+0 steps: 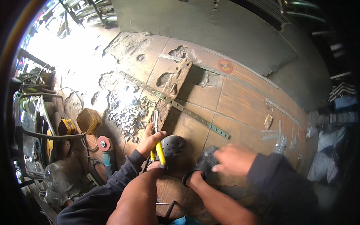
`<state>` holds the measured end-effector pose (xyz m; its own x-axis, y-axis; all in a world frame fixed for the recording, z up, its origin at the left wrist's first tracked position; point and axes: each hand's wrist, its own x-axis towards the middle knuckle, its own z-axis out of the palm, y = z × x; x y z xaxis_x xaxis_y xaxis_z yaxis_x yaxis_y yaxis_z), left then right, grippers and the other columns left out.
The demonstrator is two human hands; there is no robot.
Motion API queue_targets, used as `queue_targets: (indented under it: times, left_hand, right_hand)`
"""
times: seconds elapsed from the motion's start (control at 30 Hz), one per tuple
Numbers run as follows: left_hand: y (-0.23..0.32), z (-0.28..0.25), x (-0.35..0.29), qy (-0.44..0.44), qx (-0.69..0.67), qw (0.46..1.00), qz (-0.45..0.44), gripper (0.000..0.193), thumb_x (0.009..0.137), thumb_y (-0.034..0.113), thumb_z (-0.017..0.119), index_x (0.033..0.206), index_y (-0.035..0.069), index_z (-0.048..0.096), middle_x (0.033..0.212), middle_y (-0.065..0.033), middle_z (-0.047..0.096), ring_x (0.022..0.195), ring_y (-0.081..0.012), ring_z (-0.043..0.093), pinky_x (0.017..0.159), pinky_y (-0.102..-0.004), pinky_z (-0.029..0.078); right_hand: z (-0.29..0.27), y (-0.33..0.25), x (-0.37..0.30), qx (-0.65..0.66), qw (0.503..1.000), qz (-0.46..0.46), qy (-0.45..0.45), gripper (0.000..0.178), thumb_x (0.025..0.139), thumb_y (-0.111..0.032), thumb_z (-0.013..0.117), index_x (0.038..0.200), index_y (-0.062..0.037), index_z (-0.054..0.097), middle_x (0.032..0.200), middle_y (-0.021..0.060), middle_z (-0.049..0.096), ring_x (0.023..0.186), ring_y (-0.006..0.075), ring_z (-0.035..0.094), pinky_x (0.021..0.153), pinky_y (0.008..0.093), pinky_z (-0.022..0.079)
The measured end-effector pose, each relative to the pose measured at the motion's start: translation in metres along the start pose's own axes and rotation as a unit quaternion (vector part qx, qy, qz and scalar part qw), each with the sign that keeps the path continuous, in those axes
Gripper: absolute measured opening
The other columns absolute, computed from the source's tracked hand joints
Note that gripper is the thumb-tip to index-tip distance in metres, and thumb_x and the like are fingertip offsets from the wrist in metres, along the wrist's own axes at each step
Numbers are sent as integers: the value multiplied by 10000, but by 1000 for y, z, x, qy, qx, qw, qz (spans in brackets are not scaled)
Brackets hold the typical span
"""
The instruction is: The person marks a metal rail with a marker and then uses an angle grinder to cut the rail. The person holds the rail steady with one hand while operating the grinder with the other.
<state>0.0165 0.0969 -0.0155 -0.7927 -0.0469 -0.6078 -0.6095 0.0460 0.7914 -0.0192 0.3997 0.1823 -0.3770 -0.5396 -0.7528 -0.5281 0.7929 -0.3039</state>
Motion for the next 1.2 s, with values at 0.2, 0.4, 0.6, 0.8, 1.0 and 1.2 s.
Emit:
queue_targets:
  times: [0.2,0.4,0.6,0.8,1.0,1.2]
  left_hand:
    - [3,49,21,-165,484,851,118,866,788,418,797,1461,13,433,1261,-276,627,1145,-448,640,976,-517,514]
    - [-57,108,41,-161,604,733,267,567,982,406,560,1465,123,473,1291,-169,577,1227,-380,540,973,-621,438]
    - [-67,61,52,-140,457,822,310,525,881,257,653,1378,113,562,1259,-193,605,1192,-385,563,967,-500,487]
    - [-55,24,19,-61,380,850,359,498,854,129,741,1306,-5,582,1196,-210,638,1101,-424,605,937,-467,514]
    - [-79,-94,-110,7,437,878,197,475,842,110,739,1288,25,598,1228,-234,619,1148,-410,605,975,-477,519]
    - [-127,-175,-287,119,392,899,153,443,859,130,682,1277,25,574,1177,-202,618,1106,-401,618,938,-474,523]
  right_hand:
    - [-38,4,-12,-62,982,144,103,397,963,-397,656,1095,-23,665,1008,205,722,1007,403,685,896,517,538]
    - [-39,-88,20,156,899,-224,344,305,914,-282,729,1078,-26,703,932,176,708,878,343,691,800,449,562]
    - [28,-63,48,221,876,-101,417,216,898,-261,721,835,-68,648,805,156,646,792,334,666,784,492,527]
    - [202,-48,89,620,692,11,370,224,919,-162,731,1081,-20,668,951,70,713,920,172,681,838,339,531]
    - [299,-63,132,811,561,71,150,278,898,-183,752,1141,-64,689,1040,27,728,943,156,697,865,301,563]
    - [306,-39,103,743,642,50,180,379,973,-144,674,1325,-19,608,1164,99,715,1077,207,677,1001,343,508]
